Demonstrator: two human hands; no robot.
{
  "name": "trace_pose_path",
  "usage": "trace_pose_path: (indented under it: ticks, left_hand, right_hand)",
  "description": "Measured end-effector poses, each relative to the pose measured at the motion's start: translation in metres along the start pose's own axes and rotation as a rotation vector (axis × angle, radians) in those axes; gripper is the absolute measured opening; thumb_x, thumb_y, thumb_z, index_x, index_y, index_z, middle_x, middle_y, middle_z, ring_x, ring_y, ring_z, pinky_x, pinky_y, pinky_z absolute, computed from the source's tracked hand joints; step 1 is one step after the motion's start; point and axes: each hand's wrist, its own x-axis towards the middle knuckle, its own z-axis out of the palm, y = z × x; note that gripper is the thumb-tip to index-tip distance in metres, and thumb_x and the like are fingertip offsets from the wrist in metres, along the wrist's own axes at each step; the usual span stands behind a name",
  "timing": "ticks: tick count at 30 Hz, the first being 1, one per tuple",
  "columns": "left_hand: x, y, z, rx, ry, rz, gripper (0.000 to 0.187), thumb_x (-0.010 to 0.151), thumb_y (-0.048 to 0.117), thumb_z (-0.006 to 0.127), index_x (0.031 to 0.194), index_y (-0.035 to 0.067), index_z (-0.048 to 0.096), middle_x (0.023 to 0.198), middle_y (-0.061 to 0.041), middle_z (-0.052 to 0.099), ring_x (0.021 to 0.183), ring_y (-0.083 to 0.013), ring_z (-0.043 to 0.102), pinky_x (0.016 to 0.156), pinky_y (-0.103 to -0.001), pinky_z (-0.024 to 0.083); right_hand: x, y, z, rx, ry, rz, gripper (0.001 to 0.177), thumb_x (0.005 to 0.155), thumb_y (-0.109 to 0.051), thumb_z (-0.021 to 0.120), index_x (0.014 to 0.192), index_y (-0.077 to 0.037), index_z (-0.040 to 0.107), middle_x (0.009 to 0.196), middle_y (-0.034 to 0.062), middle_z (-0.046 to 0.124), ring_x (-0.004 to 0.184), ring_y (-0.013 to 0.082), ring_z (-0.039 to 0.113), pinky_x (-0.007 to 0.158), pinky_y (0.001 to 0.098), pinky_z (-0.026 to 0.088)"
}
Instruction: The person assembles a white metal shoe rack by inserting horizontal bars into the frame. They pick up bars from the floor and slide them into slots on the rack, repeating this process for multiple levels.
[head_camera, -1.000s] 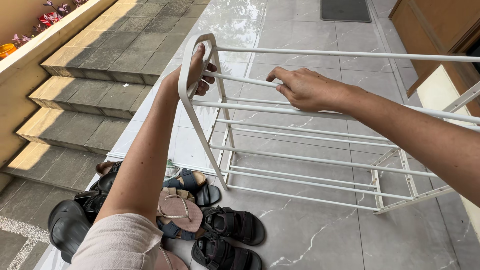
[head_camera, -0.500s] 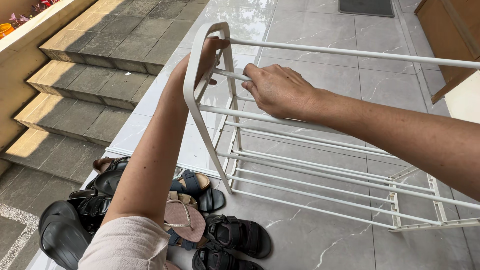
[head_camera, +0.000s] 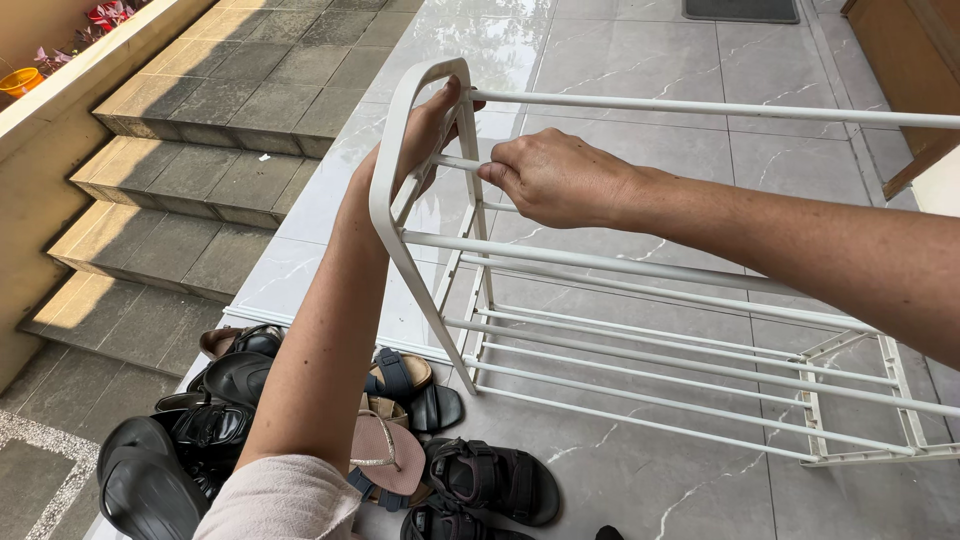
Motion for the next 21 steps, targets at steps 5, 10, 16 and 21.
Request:
trace_pose_path:
  ticks: [5,10,16,21]
  left_hand:
    - [-0.015,0.009,0.002,-0.167,0.008,0.024,0.094,0.079,0.079,0.04,0.144,0.013,0.052,0.155,-0.018,0.05,0.149,-0.0359,0.034,0.11,-0.069,0.027]
    - [-0.02,0.01,0.002,-0.169,-0.013,0.017,0.092,0.085,0.075,0.041,0.148,0.01,0.053,0.155,-0.027,0.041,0.15,-0.0402,0.029,0.114,-0.066,0.025]
    - [-0.021,0.02,0.003,-0.252,-0.028,0.004,0.08,0.09,0.062,0.046,0.148,0.007,0.05,0.158,-0.024,0.04,0.151,-0.0334,0.031,0.116,-0.051,0.023]
    - [-0.027,0.04,0.007,-0.02,0.135,-0.331,0.079,0.095,0.071,0.048,0.134,0.005,0.065,0.128,-0.02,0.067,0.094,-0.0246,0.041,0.076,-0.041,0.036]
  right_hand:
    - [0.014,0.006,-0.005,0.191,-0.088,-0.07,0.048,0.106,-0.043,0.04,0.089,-0.009,0.069,0.05,-0.0013,0.045,0.041,0.009,0.04,0.038,0.0287,0.037]
    - [0.016,0.007,-0.014,0.578,-0.261,0.103,0.046,0.106,-0.042,0.042,0.078,-0.008,0.055,0.05,-0.0024,0.035,0.035,0.0086,0.026,0.032,0.0282,0.018]
    - [0.004,0.003,-0.018,0.433,-0.184,0.023,0.048,0.107,-0.044,0.042,0.09,-0.004,0.064,0.052,-0.0044,0.038,0.035,0.0083,0.025,0.031,0.0302,0.019]
    - [-0.029,0.026,-0.013,0.019,0.02,-0.005,0.059,0.104,-0.056,0.048,0.128,-0.004,0.061,0.089,0.0116,0.062,0.082,0.024,0.059,0.064,0.0483,0.046]
